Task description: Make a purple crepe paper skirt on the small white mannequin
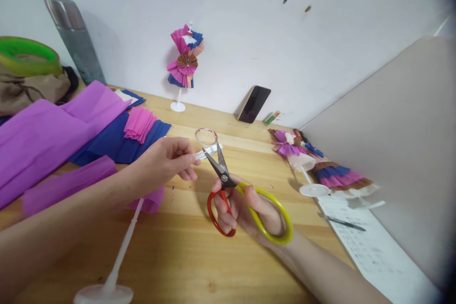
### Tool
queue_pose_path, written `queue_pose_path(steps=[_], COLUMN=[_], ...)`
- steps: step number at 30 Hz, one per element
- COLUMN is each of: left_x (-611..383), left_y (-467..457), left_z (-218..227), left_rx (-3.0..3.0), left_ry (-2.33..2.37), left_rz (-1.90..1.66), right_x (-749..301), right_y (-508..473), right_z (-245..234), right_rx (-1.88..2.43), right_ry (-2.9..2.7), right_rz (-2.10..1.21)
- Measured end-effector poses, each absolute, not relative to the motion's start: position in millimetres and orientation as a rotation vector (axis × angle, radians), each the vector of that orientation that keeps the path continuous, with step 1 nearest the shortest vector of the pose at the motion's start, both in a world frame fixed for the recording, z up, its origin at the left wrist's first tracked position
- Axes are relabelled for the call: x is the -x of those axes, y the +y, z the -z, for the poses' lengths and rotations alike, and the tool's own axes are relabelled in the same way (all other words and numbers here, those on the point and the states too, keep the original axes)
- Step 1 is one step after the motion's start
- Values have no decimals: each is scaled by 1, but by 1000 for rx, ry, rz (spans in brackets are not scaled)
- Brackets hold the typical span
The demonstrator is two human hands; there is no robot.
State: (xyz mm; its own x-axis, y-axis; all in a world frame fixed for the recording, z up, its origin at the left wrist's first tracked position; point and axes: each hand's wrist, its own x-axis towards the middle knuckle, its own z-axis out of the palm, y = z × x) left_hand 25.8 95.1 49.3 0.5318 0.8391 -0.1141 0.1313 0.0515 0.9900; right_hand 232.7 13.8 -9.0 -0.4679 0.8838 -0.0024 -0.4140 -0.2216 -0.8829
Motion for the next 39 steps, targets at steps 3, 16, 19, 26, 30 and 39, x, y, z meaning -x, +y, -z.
queue_pose_path(steps=[3, 16, 19, 26, 30, 39], left_x=[-26, -28, -29, -31, -32, -23], left_y=[96, 93, 93, 90, 91, 108], left_z=[-47, -40, -39, -36, -43, -58], left_rx=[-1475, -1569, -1549, -1562, -1451, -1214], left_ry=[898, 918, 945, 965, 993, 1094], left_rz=[-682, -746, -727, -714, -698, -981], right_x=[-232, -230, -231, -223, -223, -235], right_y=[13, 12, 11, 8, 7, 13], right_z=[12, 18, 18, 14, 16, -2], right_rx=[668, 733, 728, 840, 958, 1354], right_ry=[-1078, -1009, -1062, -1083, -1217, -1887], right_rz=[-1801, -1773, -1738, -1677, -1585, -1215])
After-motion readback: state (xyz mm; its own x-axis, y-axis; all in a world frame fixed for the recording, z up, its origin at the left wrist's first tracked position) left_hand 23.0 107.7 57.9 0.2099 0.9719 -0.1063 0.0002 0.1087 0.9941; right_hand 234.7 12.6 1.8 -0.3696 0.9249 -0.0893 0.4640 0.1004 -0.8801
